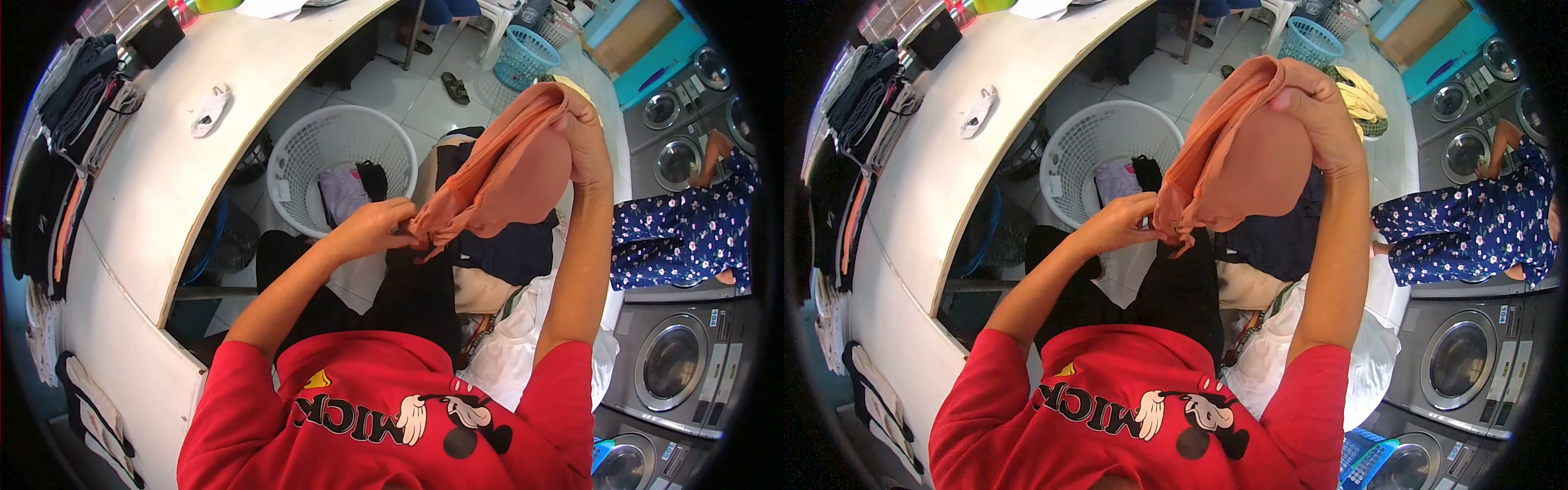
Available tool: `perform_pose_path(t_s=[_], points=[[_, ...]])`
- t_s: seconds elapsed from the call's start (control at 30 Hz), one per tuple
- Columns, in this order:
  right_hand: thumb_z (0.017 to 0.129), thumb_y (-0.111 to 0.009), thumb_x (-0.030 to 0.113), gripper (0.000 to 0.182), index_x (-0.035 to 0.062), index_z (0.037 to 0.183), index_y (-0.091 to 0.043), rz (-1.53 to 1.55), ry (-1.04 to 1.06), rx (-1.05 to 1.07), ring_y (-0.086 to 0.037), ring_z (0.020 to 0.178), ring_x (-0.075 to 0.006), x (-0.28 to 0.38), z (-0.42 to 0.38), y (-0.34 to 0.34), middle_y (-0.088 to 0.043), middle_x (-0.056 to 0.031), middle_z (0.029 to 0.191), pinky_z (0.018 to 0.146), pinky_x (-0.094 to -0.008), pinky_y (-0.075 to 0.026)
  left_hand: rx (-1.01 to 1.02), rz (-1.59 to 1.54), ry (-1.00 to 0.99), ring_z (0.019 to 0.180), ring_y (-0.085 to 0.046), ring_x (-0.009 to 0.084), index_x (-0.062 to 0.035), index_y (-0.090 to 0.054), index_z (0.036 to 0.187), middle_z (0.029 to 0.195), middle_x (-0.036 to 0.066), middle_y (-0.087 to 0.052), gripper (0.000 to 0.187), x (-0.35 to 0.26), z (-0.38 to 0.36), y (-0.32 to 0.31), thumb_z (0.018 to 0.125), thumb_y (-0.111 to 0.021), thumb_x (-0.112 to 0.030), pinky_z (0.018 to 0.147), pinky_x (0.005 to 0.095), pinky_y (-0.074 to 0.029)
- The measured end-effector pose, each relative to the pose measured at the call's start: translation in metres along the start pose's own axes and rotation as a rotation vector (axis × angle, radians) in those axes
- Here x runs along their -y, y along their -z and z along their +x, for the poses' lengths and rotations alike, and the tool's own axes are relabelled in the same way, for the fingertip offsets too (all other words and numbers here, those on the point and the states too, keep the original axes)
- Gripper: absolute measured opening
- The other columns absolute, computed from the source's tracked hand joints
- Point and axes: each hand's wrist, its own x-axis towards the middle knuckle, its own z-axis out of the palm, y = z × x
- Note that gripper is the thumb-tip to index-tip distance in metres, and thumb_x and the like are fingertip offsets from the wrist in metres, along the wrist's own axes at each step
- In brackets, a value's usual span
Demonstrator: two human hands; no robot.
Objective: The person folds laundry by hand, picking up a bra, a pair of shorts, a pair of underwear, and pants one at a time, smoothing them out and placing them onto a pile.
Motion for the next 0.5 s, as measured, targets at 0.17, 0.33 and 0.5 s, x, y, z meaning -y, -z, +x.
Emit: perform_pose_path(t_s=[0.17,0.33,0.5], points=[[0.072,-0.068,0.011,0.021,0.0046,0.092,-0.063,0.003,-0.013,-0.027,-0.055,0.081,-0.0077,-0.007,-0.004,-0.004,-0.059,0.0028,0.086,0.073,-0.0215,-0.045,-0.225,0.005,0.021,0.078,-0.058,0.0258,-0.0042,-0.053,0.085,0.086,0.008,-0.056,0.024,0.005,-0.001,-0.01,0.068,-0.068,-0.014,0.065,0.0335,-0.046],[0.072,-0.067,0.01,0.022,0.0053,0.093,-0.062,0.021,-0.027,-0.054,-0.054,0.077,-0.0063,-0.008,-0.008,-0.003,-0.059,0.0029,0.084,0.07,-0.0205,-0.044,-0.732,-0.042,0.451,0.079,-0.059,0.0263,-0.0039,-0.049,0.094,0.089,0.012,-0.059,0.024,0.026,0.001,-0.021,0.075,-0.063,-0.009,0.068,0.0341,-0.047],[0.076,-0.065,0.011,0.015,0.0059,0.089,-0.061,-0.069,-0.027,-0.104,-0.052,0.074,-0.0046,-0.007,-0.007,-0.007,-0.058,0.0046,0.081,0.067,-0.019,-0.042,-0.662,0.342,0.178,0.083,-0.058,0.0321,-0.0038,-0.046,0.102,0.09,0.015,-0.059,0.029,0.039,-0.007,-0.019,0.078,-0.061,-0.01,0.072,0.0369,-0.046]])
